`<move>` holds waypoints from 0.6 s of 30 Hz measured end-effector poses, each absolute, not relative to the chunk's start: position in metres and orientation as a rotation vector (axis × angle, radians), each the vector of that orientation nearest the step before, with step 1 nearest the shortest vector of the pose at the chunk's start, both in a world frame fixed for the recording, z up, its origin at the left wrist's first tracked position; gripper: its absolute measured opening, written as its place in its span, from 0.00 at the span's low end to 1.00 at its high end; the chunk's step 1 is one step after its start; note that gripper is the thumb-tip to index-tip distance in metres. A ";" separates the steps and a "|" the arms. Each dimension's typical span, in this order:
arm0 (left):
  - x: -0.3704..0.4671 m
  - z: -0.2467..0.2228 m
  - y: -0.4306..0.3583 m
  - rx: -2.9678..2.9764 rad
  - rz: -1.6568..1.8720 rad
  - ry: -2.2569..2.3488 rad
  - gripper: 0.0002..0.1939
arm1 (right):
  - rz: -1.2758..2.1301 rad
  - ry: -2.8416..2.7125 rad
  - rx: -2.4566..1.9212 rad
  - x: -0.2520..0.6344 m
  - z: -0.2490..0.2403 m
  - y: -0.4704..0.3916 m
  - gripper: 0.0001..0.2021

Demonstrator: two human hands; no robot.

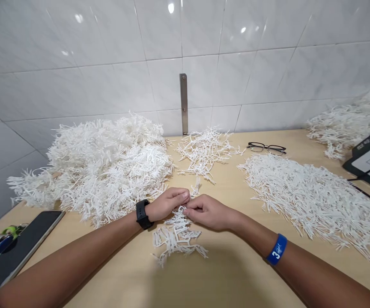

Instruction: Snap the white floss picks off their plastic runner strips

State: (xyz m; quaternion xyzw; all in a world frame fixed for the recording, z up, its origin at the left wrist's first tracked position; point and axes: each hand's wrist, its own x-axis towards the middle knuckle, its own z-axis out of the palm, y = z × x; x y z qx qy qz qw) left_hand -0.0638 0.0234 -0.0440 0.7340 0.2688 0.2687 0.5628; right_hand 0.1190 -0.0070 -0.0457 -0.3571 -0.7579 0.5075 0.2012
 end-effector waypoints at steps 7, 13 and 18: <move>-0.055 -0.041 0.018 1.606 0.590 0.766 0.29 | 1.618 -1.967 -0.932 0.115 -0.051 -0.009 0.25; -0.069 -0.045 0.033 1.226 0.694 0.654 0.28 | 1.685 -1.665 -0.758 0.119 -0.056 -0.014 0.26; -0.082 -0.041 0.047 1.164 0.997 0.745 0.27 | 1.290 -1.192 -0.887 0.133 -0.031 -0.005 0.24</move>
